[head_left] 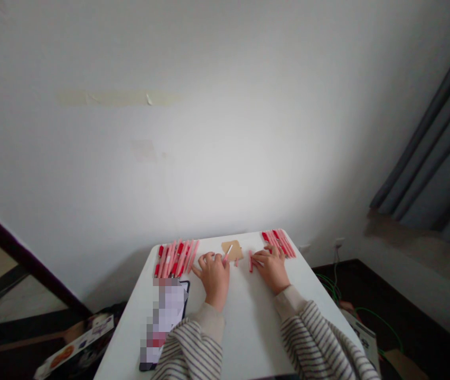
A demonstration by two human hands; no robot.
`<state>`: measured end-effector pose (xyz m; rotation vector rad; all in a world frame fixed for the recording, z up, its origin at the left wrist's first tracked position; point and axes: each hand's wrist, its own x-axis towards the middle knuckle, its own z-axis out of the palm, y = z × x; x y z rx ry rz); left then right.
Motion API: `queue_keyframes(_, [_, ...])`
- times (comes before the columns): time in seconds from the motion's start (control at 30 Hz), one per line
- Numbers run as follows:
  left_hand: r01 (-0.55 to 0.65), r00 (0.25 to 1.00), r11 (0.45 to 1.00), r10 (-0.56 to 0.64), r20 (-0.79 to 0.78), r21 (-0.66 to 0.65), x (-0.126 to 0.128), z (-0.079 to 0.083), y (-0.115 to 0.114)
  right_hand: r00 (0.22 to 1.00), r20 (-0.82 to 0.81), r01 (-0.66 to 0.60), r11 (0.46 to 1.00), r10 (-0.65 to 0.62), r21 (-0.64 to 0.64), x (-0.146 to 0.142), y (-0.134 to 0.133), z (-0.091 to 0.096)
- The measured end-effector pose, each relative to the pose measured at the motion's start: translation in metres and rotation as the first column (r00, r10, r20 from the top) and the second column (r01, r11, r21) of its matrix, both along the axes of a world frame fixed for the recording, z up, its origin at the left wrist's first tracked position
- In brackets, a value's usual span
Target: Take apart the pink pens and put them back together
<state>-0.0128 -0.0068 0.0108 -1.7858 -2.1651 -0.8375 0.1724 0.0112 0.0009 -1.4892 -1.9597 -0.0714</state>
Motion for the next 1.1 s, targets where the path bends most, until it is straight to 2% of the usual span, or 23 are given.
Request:
queue_keyframes(0.4, [-0.005, 1.0, 1.0, 0.005, -0.009, -0.027, -0.001, -0.002, 0.002, 0.999, -0.015, -0.032, 0.999, 0.032, 0.007, -0.001, 0.001, -0.001])
queue_keyframes(0.77, [0.007, 1.0, 1.0, -0.006, -0.001, 0.019, -0.002, -0.002, 0.003, 0.998, -0.064, -0.023, 0.999, 0.024, 0.024, 0.0, 0.003, -0.005])
queue_keyframes(0.93, [0.063, 0.997, 0.996, -0.066, 0.043, 0.06, 0.001, 0.0, 0.003, 0.994, -0.106, -0.026, 0.997, 0.034, 0.076, 0.002, 0.007, -0.009])
queue_keyframes(1.1, [0.187, 0.978, 0.98, -0.193, 0.084, 0.072, 0.006, 0.001, 0.002, 0.988, -0.12, -0.08, 0.98, 0.102, 0.18, 0.004, 0.013, -0.01])
